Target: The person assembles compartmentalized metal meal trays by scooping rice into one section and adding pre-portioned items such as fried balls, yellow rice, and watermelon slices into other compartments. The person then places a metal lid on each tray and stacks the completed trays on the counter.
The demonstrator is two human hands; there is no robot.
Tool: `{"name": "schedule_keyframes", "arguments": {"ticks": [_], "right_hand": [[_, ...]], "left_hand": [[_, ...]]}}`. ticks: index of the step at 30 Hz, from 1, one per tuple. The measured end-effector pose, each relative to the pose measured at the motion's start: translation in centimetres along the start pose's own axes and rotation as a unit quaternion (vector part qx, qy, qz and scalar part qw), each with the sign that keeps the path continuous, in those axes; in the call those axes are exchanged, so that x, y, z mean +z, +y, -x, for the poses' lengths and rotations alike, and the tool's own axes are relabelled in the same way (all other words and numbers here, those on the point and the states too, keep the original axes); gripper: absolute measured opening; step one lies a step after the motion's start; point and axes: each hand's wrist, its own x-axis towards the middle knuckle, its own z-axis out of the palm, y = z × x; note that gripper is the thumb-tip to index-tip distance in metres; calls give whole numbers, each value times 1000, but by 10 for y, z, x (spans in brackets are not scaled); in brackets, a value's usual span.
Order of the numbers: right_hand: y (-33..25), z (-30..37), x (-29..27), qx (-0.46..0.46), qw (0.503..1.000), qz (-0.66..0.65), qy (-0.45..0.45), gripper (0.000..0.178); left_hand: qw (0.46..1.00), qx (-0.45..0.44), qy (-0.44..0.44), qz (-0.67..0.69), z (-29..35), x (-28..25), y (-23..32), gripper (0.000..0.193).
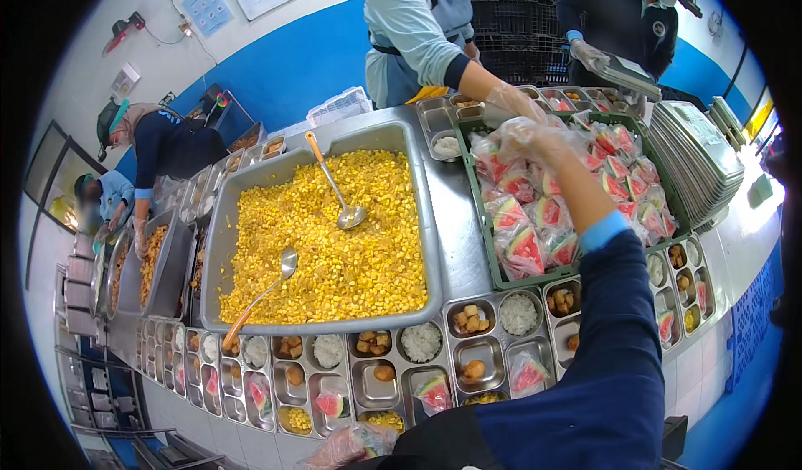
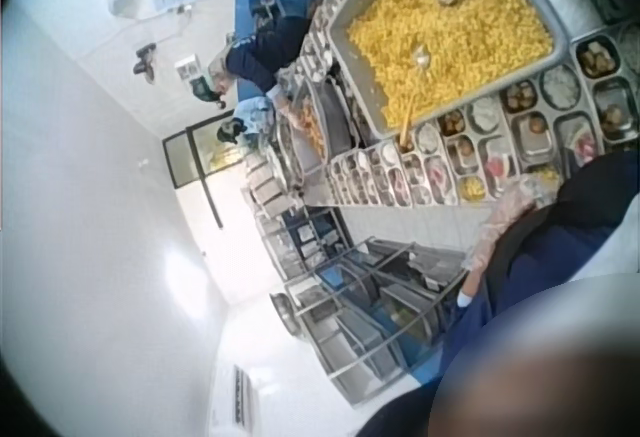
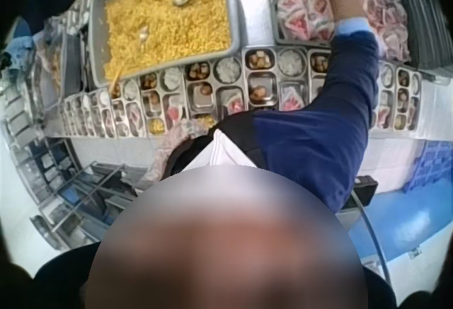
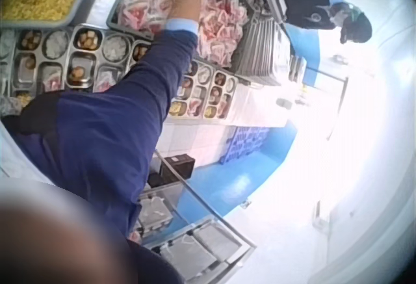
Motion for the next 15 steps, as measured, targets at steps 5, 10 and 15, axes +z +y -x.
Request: {"name": "schedule_keyframes", "arguments": {"ticks": [5, 10, 15], "right_hand": [[-28, -35, 17, -34, 995, 49, -78, 57], [-19, -16, 51, 97, 953, -286, 0, 45], [-8, -10, 63, -4, 998, -7, 56, 49]], "left_hand": [[999, -13, 27, -14, 23, -1, -6, 60], [976, -63, 179, -110, 45, -10, -17, 50], [901, -59, 342, 260, 67, -37, -47, 49]]}}
